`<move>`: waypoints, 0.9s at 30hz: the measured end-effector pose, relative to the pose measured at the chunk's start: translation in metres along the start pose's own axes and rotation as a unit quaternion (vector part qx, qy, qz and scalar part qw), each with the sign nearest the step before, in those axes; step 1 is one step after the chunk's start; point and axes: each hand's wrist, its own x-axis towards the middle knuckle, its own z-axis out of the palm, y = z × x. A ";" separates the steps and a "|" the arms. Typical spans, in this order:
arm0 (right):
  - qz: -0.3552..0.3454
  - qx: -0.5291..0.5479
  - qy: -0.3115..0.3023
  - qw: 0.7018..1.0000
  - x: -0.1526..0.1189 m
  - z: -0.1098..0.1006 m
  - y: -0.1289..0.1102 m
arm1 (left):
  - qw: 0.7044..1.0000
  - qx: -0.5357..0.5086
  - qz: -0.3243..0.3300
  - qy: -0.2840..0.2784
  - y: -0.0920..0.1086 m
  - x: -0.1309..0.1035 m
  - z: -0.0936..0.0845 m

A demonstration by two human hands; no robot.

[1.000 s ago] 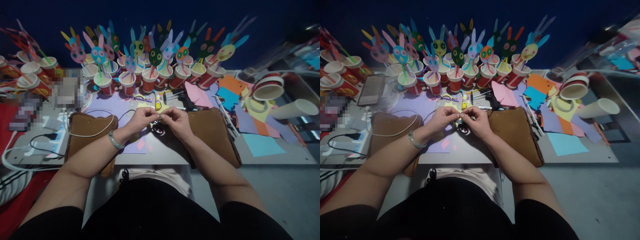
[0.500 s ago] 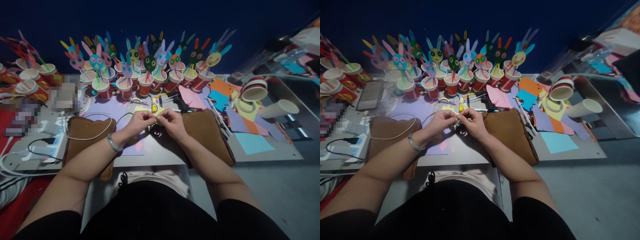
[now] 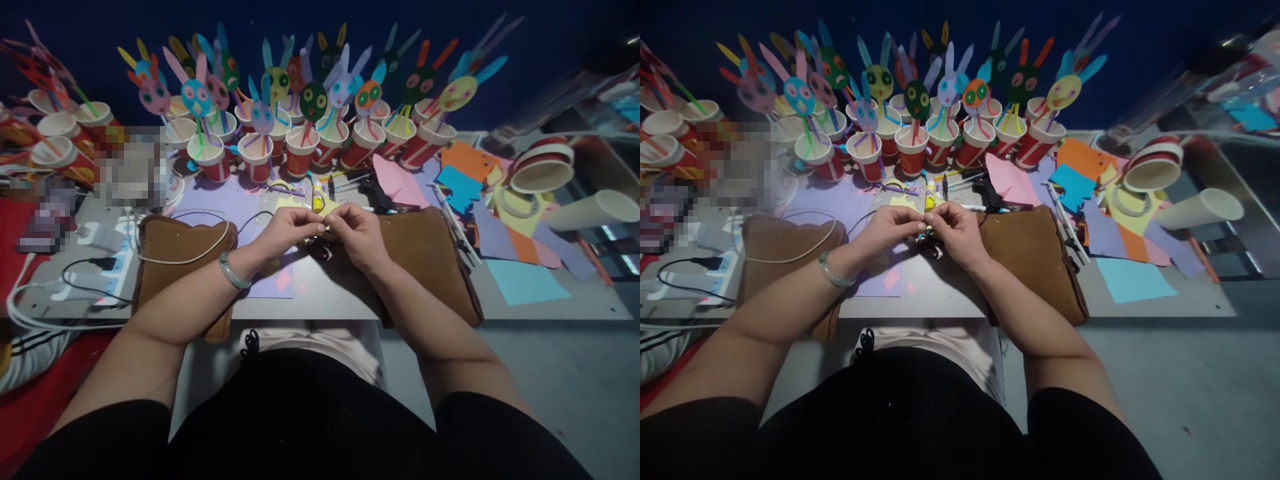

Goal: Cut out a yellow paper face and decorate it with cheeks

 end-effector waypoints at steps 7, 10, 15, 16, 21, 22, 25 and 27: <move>0.009 0.007 -0.005 1.000 0.001 -0.001 0.001 | 1.000 0.006 -0.001 -0.002 -0.003 0.001 -0.001; 0.009 0.005 -0.014 1.000 0.001 0.000 0.003 | 1.000 0.013 0.000 0.011 -0.002 0.001 0.000; 0.005 0.009 -0.015 1.000 -0.001 0.000 0.001 | 0.999 0.030 0.011 0.024 -0.004 0.002 0.000; 0.001 0.009 -0.010 1.000 -0.001 0.001 0.001 | 0.999 0.034 0.014 0.028 -0.004 0.002 0.000; -0.011 0.009 0.010 1.000 -0.001 0.000 -0.001 | 0.996 0.058 0.017 0.065 -0.002 0.003 0.000; -0.011 0.009 0.010 1.000 -0.001 0.000 -0.001 | 0.996 0.061 0.018 0.070 -0.001 0.003 0.001; -0.007 -0.001 0.006 1.000 -0.001 0.000 0.000 | 0.995 0.062 0.026 0.073 0.000 0.003 0.000; -0.009 -0.008 0.004 1.000 -0.001 0.000 0.001 | 0.995 0.060 0.033 0.073 -0.001 0.003 0.000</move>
